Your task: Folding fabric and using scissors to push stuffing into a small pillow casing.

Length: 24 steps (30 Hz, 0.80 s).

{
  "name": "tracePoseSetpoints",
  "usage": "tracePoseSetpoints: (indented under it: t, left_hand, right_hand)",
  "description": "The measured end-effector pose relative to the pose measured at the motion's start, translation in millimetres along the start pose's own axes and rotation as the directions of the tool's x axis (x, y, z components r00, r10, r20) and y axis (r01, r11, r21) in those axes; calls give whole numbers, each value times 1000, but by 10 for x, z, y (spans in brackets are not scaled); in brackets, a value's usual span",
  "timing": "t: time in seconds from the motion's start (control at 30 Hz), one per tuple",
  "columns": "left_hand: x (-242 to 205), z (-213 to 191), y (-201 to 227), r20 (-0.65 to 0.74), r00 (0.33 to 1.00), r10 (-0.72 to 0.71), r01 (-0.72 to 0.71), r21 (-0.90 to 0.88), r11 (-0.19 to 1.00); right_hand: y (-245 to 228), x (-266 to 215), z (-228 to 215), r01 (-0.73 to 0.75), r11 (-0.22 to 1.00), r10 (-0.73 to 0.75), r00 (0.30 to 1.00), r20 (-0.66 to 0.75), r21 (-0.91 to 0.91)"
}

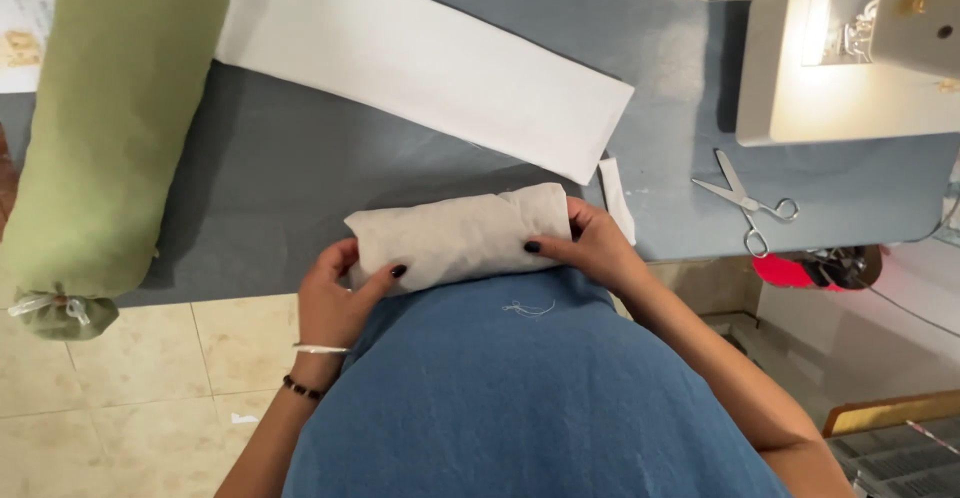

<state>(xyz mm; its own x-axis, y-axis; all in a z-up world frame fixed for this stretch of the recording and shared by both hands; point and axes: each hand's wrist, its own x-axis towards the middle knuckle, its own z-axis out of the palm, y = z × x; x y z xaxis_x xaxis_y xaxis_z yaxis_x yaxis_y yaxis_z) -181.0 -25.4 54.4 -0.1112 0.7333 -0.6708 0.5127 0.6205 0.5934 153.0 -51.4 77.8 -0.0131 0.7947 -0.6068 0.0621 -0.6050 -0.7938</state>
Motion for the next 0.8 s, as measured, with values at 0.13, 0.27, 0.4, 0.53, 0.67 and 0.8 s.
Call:
tracePoseSetpoints:
  t: [0.13, 0.27, 0.4, 0.53, 0.67, 0.8]
  left_hand:
    - [109, 222, -482, 112, 993, 34, -15, -166, 986]
    - [82, 330, -207, 165, 937, 307, -195, -481, 855]
    - [203, 153, -202, 242, 867, 436, -268, -511, 817]
    - [362, -14, -450, 108, 829, 548, -542, -81, 836]
    - [504, 38, -279, -50, 838, 543, -526, 190, 829]
    - [446, -222, 1, 124, 936, 329, -306, -173, 936]
  right_hand:
    - [-39, -64, 80, -19, 1000, 18, 999, 47, 24]
    - [15, -22, 238, -30, 992, 19, 996, 88, 119]
    - [194, 1, 164, -11, 992, -9, 987, 160, 122]
    - [245, -123, 36, 77, 994, -85, 990, 115, 74]
    - [478, -13, 84, 127, 983, -122, 992, -42, 132]
    - [-6, -136, 105, 62, 963, -39, 995, -92, 262]
